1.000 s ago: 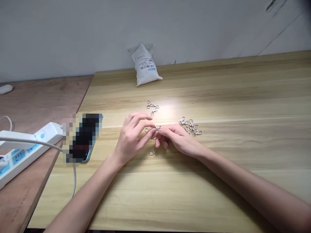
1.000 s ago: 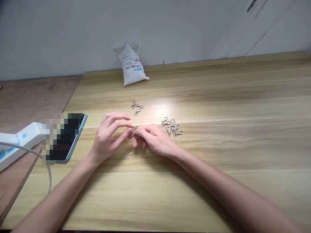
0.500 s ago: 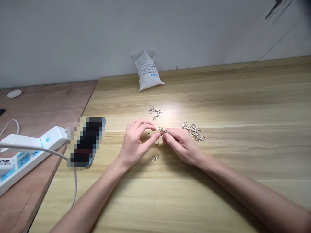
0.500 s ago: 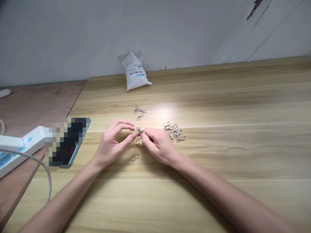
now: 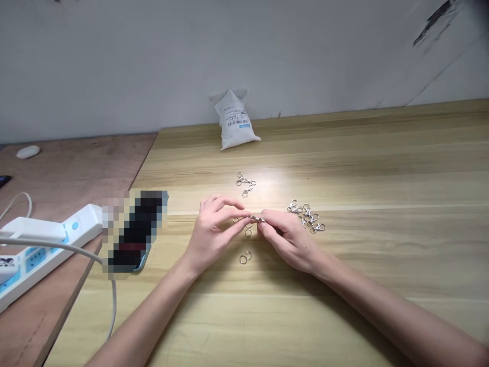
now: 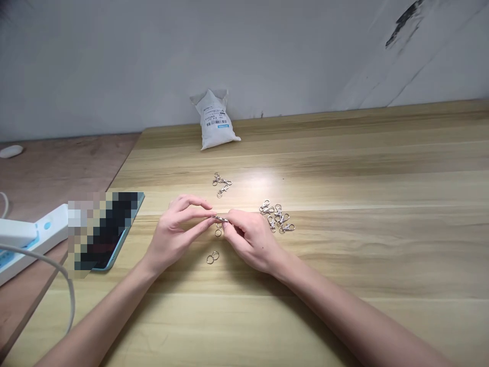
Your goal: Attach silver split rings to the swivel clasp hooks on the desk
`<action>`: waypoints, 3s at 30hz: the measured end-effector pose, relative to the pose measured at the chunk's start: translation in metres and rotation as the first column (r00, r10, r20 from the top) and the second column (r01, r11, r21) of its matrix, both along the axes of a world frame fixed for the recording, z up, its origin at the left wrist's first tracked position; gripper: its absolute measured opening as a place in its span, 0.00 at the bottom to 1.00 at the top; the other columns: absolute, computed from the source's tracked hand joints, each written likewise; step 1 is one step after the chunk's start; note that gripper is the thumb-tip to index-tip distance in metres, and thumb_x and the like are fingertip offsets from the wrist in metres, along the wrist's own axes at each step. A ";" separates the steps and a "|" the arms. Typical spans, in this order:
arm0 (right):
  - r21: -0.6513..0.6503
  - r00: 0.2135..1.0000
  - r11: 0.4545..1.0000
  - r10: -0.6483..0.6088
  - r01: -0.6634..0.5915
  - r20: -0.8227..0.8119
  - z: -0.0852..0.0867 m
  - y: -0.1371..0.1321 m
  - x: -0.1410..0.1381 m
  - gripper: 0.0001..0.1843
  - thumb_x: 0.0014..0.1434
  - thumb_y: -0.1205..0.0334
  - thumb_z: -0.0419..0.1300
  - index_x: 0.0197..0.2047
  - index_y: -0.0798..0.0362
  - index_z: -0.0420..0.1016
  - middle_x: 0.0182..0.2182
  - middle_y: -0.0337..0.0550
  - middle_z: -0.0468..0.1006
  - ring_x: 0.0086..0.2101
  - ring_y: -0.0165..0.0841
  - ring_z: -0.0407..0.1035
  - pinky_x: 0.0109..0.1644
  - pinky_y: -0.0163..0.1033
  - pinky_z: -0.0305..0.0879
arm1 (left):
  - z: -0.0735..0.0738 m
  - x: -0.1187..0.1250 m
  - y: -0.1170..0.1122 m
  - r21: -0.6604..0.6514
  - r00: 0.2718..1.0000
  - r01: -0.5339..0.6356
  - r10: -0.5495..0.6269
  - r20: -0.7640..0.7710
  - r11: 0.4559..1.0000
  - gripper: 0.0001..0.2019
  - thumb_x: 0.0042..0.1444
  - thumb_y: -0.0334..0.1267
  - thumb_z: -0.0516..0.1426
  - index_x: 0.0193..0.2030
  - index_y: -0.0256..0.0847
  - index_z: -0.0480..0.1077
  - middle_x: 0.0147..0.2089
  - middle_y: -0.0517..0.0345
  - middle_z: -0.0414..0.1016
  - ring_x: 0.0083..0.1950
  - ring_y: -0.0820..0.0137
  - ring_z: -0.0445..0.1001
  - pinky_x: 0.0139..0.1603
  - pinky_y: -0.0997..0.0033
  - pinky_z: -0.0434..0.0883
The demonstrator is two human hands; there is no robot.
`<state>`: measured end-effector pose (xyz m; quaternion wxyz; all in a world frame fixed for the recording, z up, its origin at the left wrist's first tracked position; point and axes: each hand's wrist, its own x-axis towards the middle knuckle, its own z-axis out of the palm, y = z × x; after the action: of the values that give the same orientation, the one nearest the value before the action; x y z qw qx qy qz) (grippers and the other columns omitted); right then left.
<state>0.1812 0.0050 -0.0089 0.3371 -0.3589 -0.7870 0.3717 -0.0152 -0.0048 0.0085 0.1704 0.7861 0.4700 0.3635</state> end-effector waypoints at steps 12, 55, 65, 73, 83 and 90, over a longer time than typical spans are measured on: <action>0.049 1.000 0.999 -0.004 0.004 0.009 0.001 -0.001 0.000 0.08 0.59 0.66 0.54 0.29 0.53 0.72 0.21 0.34 0.64 0.23 0.26 0.57 0.28 0.34 0.53 | 0.001 -0.004 0.002 0.188 0.997 -0.002 0.016 -0.076 0.982 0.04 0.58 0.34 0.62 0.37 0.49 0.78 0.44 0.58 0.77 0.46 0.65 0.72 0.53 0.52 0.62; 0.618 0.944 0.783 -0.257 0.078 0.206 -0.006 0.008 0.005 0.08 0.61 0.64 0.57 0.35 0.53 0.78 0.39 0.48 0.77 0.44 0.39 0.68 0.56 0.51 0.59 | -0.003 -0.001 0.002 0.142 0.979 0.064 -0.035 -0.199 0.988 0.07 0.58 0.32 0.60 0.42 0.48 0.77 0.59 0.53 0.69 0.66 0.56 0.59 0.62 0.47 0.61; 0.673 0.935 0.739 -0.239 0.001 0.262 -0.007 0.003 0.002 0.06 0.60 0.66 0.58 0.35 0.52 0.77 0.42 0.48 0.77 0.52 0.40 0.66 0.62 0.53 0.57 | -0.007 0.003 0.002 0.369 0.931 0.131 0.014 -0.365 0.920 0.06 0.58 0.29 0.59 0.38 0.44 0.76 0.53 0.52 0.75 0.61 0.58 0.68 0.59 0.53 0.65; 0.524 0.960 0.852 -0.146 -0.001 0.238 -0.005 0.006 0.008 0.07 0.63 0.65 0.56 0.39 0.52 0.76 0.45 0.48 0.75 0.54 0.42 0.64 0.57 0.52 0.59 | 0.011 -0.007 0.001 0.264 0.984 0.061 -0.014 -0.179 0.963 0.03 0.61 0.31 0.57 0.40 0.42 0.71 0.53 0.52 0.73 0.64 0.59 0.64 0.64 0.49 0.62; 0.563 0.911 0.826 -0.212 -0.027 0.355 -0.011 0.024 0.019 0.09 0.64 0.63 0.55 0.38 0.52 0.77 0.47 0.50 0.74 0.57 0.44 0.61 0.57 0.52 0.58 | -0.001 -0.034 0.018 -0.050 0.927 0.228 -0.233 -0.296 0.972 0.03 0.60 0.35 0.59 0.36 0.44 0.75 0.54 0.53 0.71 0.62 0.60 0.63 0.59 0.48 0.66; 0.634 0.818 0.755 -0.252 -0.169 0.518 0.003 0.022 0.037 0.11 0.64 0.68 0.54 0.36 0.54 0.77 0.47 0.53 0.76 0.56 0.46 0.63 0.57 0.52 0.59 | -0.011 -0.028 0.027 -0.068 0.963 0.116 -0.128 -0.236 0.991 0.13 0.61 0.38 0.58 0.53 0.43 0.70 0.54 0.50 0.72 0.56 0.64 0.71 0.56 0.57 0.70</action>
<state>0.2185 0.0265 -0.0056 0.1961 -0.3307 -0.9211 -0.0613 -0.0432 0.0218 -0.0028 0.1553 0.8468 0.4474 0.2420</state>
